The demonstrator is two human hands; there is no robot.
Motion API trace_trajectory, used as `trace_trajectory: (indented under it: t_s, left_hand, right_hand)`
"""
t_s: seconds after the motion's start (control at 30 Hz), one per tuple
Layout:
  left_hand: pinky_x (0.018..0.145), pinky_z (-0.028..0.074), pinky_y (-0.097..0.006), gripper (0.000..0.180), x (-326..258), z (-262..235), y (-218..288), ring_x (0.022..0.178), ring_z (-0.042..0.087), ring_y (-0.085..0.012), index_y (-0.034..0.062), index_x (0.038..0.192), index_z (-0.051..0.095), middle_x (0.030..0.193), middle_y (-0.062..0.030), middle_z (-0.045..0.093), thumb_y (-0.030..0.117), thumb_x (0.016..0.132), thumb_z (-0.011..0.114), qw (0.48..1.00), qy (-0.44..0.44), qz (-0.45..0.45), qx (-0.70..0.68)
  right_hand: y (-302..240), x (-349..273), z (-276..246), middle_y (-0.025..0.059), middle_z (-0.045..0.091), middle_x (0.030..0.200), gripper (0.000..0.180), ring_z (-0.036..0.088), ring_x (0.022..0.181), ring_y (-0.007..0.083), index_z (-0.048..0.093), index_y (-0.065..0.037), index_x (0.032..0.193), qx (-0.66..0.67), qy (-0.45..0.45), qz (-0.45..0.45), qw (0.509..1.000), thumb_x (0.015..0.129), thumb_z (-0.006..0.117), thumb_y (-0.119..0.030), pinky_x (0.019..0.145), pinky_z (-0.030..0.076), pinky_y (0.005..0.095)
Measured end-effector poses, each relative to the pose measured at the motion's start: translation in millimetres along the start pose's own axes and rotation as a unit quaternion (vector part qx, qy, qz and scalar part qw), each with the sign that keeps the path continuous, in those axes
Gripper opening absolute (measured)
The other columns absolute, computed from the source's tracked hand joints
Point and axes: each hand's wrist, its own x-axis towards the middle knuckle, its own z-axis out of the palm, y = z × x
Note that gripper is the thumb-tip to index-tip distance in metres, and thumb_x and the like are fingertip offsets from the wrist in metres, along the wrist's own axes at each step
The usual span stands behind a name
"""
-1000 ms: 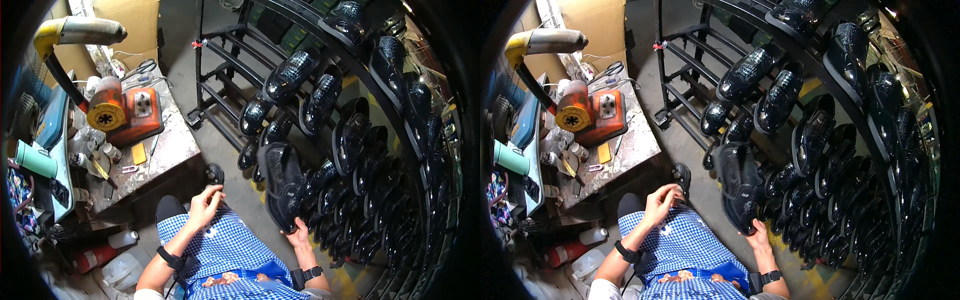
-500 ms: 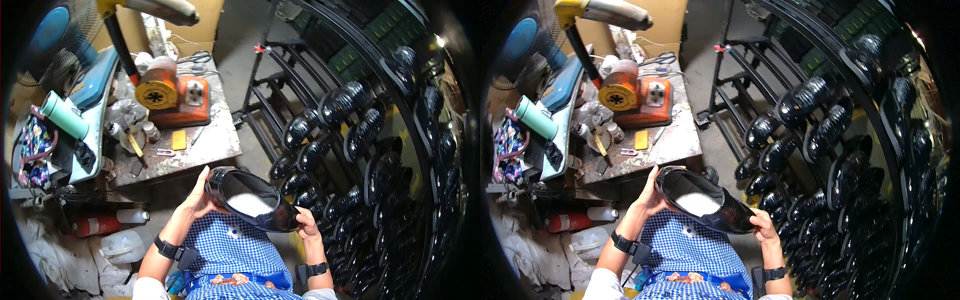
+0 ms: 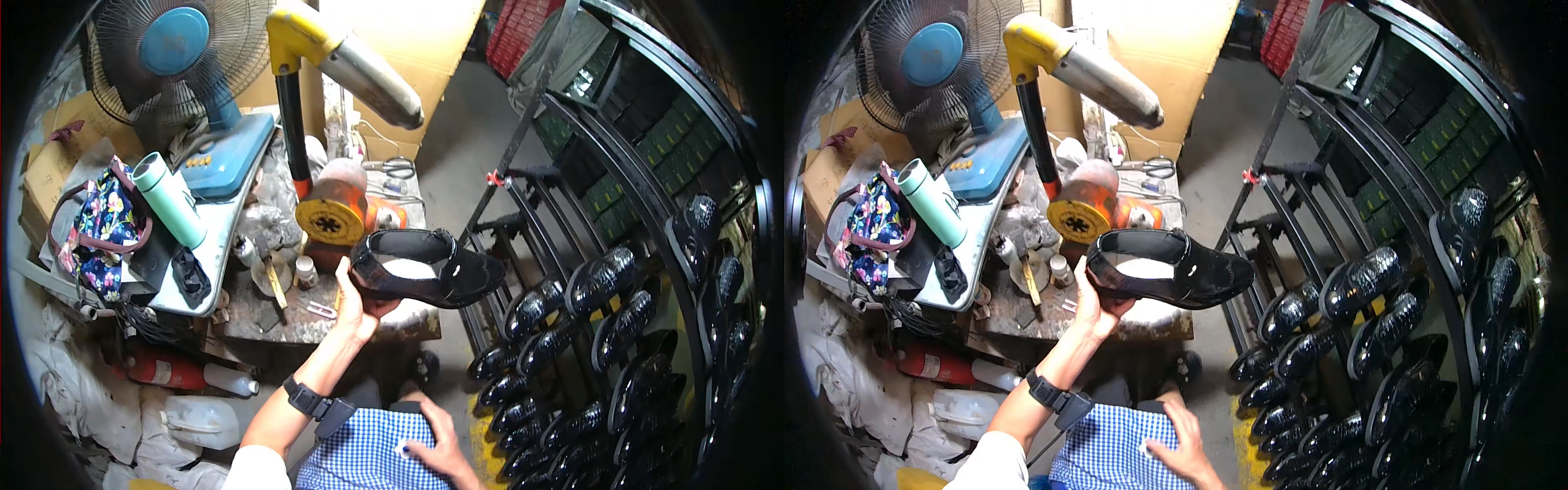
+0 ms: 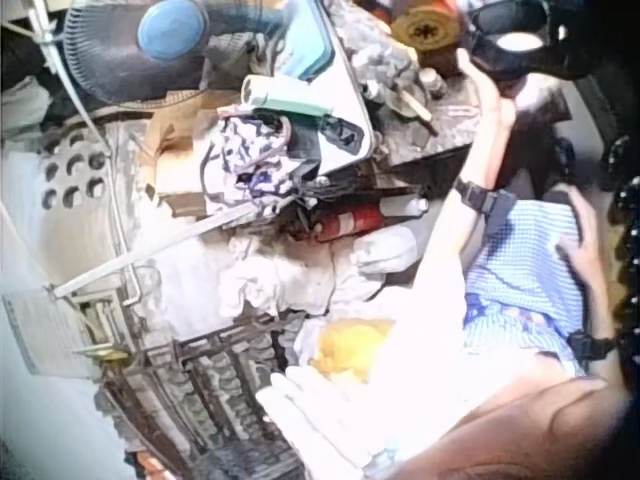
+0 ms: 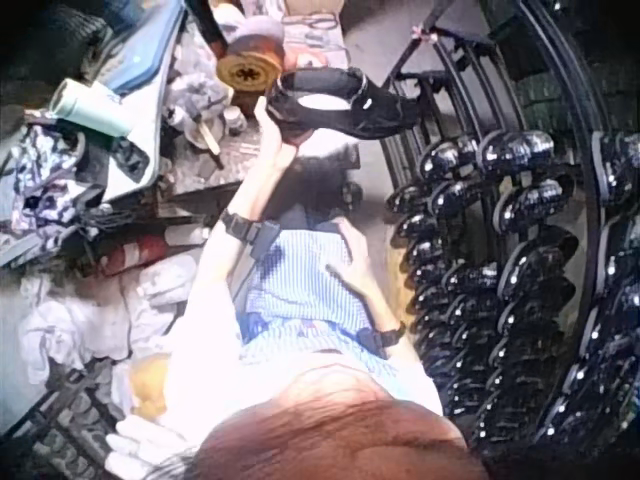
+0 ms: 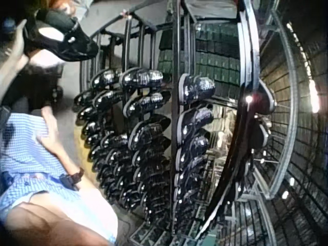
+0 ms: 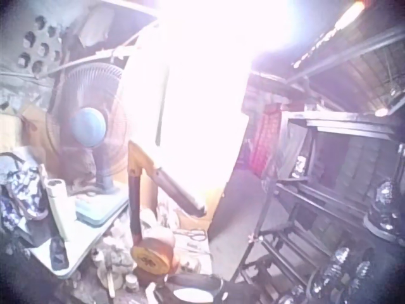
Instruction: Inspecting finished black leather shoes for quality and placing them on a rack.
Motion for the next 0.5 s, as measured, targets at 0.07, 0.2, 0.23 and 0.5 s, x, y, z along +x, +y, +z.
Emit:
trace_trajectory:
  t_s: [0.07, 0.2, 0.23, 0.5]
  left_hand:
    - [0.07, 0.056, -0.039, 0.066, 14.9, 9.2, 9.2, 0.095, 0.061, -0.0236, 0.0172, 0.119, 0.047, 0.111, -0.0075, 0.058, 0.07, 0.079, 0.038, 1.0, -0.005, -0.006, -0.02]
    - [0.065, 0.056, -0.037, 0.062, 47.0, 27.5, 21.4, 0.096, 0.059, -0.0204, 0.0196, 0.12, 0.045, 0.113, -0.0037, 0.056, 0.068, 0.081, 0.038, 0.997, -0.019, 0.034, -0.059]
    - [0.065, 0.056, -0.037, 0.061, 54.3, 31.6, 24.5, 0.096, 0.059, -0.0205, 0.0198, 0.12, 0.045, 0.112, -0.0037, 0.056, 0.067, 0.081, 0.039, 0.997, -0.021, 0.053, -0.058]
    - [0.065, 0.056, -0.035, 0.06, 93.2, 59.4, 49.7, 0.092, 0.06, -0.0198, 0.0195, 0.117, 0.047, 0.107, -0.0031, 0.058, 0.067, 0.081, 0.04, 0.991, -0.018, 0.07, -0.116]
  right_hand:
    - [-6.6, 0.0, 12.7, 0.0203, 0.046, 0.128, 0.079, 0.042, 0.119, 0.0319, 0.041, 0.0, 0.129, -0.123, -0.026, -0.016, 0.992, 0.064, 0.076, -0.029, 0.099, 0.034, 0.0408]
    - [-10.8, 1.0, 21.2, 0.0197, 0.048, 0.124, 0.069, 0.044, 0.114, 0.0369, 0.047, 0.001, 0.122, -0.144, 0.011, -0.023, 0.989, 0.066, 0.073, -0.029, 0.097, 0.035, 0.0435]
    - [-10.3, 1.8, 20.6, 0.0195, 0.048, 0.123, 0.068, 0.045, 0.114, 0.0367, 0.048, 0.001, 0.122, -0.141, 0.01, -0.018, 0.99, 0.066, 0.074, -0.029, 0.096, 0.035, 0.0434]
    - [-4.2, 4.6, 20.0, 0.0195, 0.051, 0.119, 0.063, 0.047, 0.11, 0.036, 0.051, 0.0, 0.118, -0.126, 0.02, -0.016, 0.992, 0.066, 0.074, -0.03, 0.093, 0.037, 0.0438]
